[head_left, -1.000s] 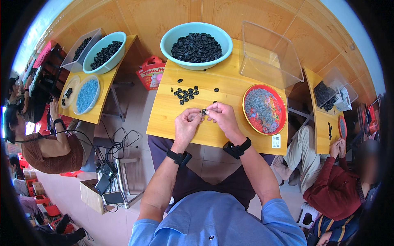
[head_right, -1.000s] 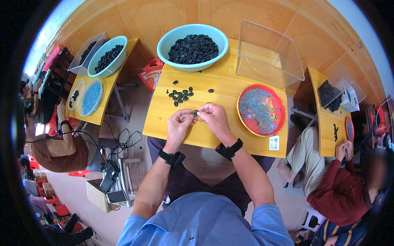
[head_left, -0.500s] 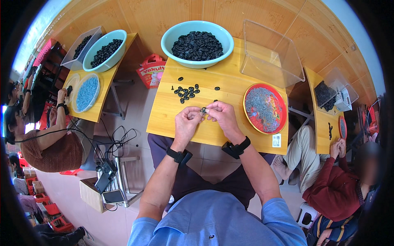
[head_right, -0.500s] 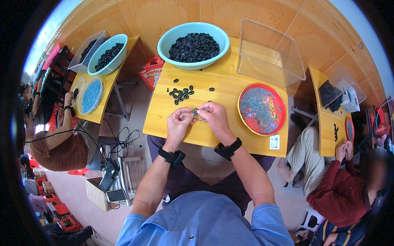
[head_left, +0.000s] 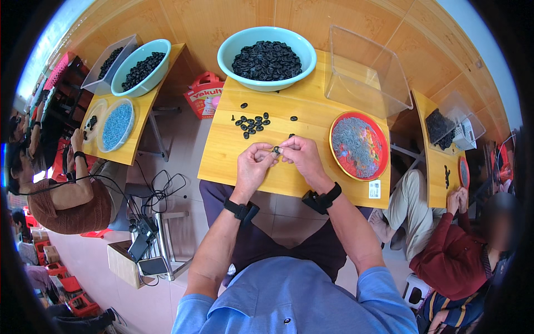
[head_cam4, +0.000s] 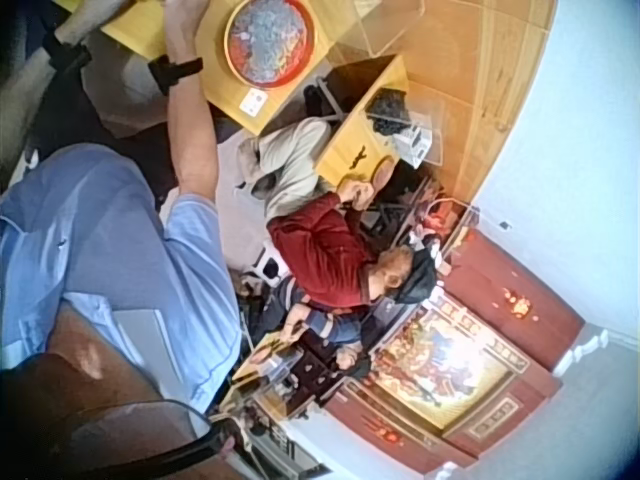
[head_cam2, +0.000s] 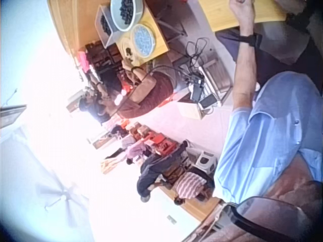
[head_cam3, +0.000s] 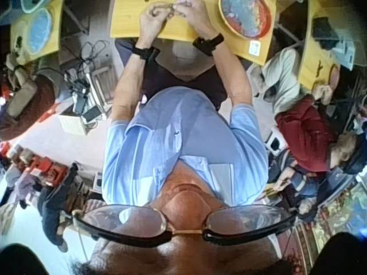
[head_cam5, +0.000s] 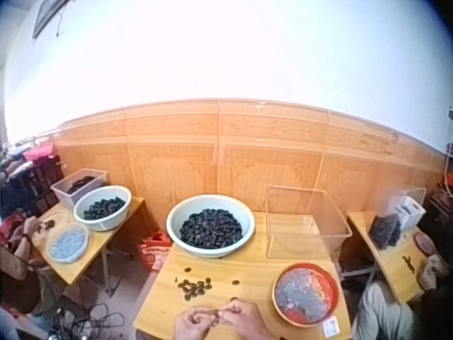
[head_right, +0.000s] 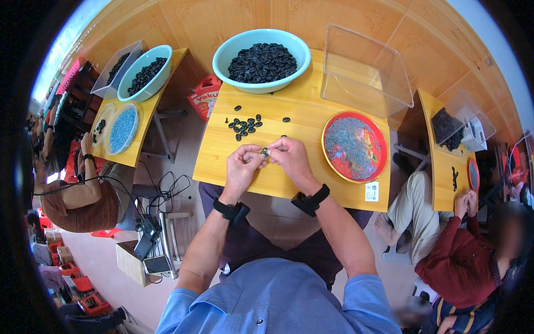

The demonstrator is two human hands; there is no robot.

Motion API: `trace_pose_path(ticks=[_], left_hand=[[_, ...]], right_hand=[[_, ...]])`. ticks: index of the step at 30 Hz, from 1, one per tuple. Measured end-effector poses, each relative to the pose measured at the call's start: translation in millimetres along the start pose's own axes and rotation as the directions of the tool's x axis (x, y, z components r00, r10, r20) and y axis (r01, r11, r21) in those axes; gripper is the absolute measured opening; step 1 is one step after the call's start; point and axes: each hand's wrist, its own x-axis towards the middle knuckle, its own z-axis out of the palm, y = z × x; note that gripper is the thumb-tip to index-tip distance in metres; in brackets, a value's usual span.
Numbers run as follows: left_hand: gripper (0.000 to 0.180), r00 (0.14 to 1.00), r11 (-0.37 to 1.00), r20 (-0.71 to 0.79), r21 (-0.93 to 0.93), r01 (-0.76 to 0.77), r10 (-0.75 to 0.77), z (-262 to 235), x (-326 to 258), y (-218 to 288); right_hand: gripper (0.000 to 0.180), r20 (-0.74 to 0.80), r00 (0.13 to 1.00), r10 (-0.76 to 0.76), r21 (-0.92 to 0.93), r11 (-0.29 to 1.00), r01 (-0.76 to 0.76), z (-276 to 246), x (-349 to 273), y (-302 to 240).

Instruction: Sorting and inspecting small black plastic components at a workbench.

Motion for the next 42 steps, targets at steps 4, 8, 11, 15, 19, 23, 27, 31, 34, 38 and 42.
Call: trace_pose_path(ticks=[4, 8, 11, 15, 19, 23, 27, 31, 34, 38, 42], left_hand=[[0.02, 1.0, 1.0, 0.025, 0.02, 0.009, -0.01, -1.0, -0.4, -0.6], [0.026, 0.997, 0.985, 0.074, 0.17, 0.009, -0.022, -0.9, -2.8, -0.5], [0.029, 0.995, 0.928, 0.091, 0.365, -0.076, 0.046, 6.2, -5.7, 4.0], [0.029, 0.994, 0.922, 0.109, 0.38, -0.07, 0.03, 8.6, -8.4, 8.4], [0.029, 0.99, 0.888, 0.139, 0.45, -0.09, 0.03, 12.3, -10.0, 12.6], [0.03, 0.99, 0.83, 0.134, 0.548, -0.105, 0.037, 17.3, -11.8, 22.1], [0.03, 0.987, 0.799, 0.151, 0.586, -0.135, 0.056, 18.6, -12.6, 23.1], [0.03, 0.988, 0.769, 0.144, 0.626, -0.13, 0.049, 18.1, -12.5, 22.4], [0.029, 0.986, 0.782, 0.154, 0.607, -0.143, 0.062, 15.9, -11.6, 19.5], [0.029, 0.983, 0.815, 0.176, 0.56, -0.148, 0.058, 14.1, -11.0, 17.0], [0.031, 0.978, 0.837, 0.209, 0.533, -0.125, 0.013, 11.6, -9.1, 16.8]], right_hand=[[0.01, 0.004, 1.0, -0.005, 0.013, 1.0, 0.004, -0.6, -0.5, 0.6], [0.01, 0.067, 0.998, 0.015, -0.011, 1.0, -0.014, -7.2, -2.0, -1.2], [0.011, 0.113, 0.992, 0.057, -0.066, 0.997, -0.049, -17.8, -2.4, -2.9], [0.017, 0.133, 0.986, 0.104, -0.11, 0.99, -0.089, -22.2, -2.3, -13.4], [0.016, 0.177, 0.978, 0.115, -0.13, 0.987, -0.092, -26.0, -1.3, -16.2], [0.014, 0.183, 0.974, 0.134, -0.135, 0.985, -0.11, -26.4, -2.4, -16.5], [0.013, 0.201, 0.975, 0.096, -0.074, 0.994, -0.083, -24.3, -3.1, -10.6], [0.013, 0.156, 0.983, 0.097, -0.085, 0.993, -0.085, -21.6, -5.9, -12.5], [0.013, 0.17, 0.979, 0.115, -0.079, 0.992, -0.102, -24.0, -5.2, -11.7], [0.014, 0.2, 0.966, 0.162, -0.109, 0.984, -0.142, -30.5, -4.1, -11.9], [0.016, 0.186, 0.967, 0.173, -0.126, 0.98, -0.152, -32.7, -4.1, -10.4]])
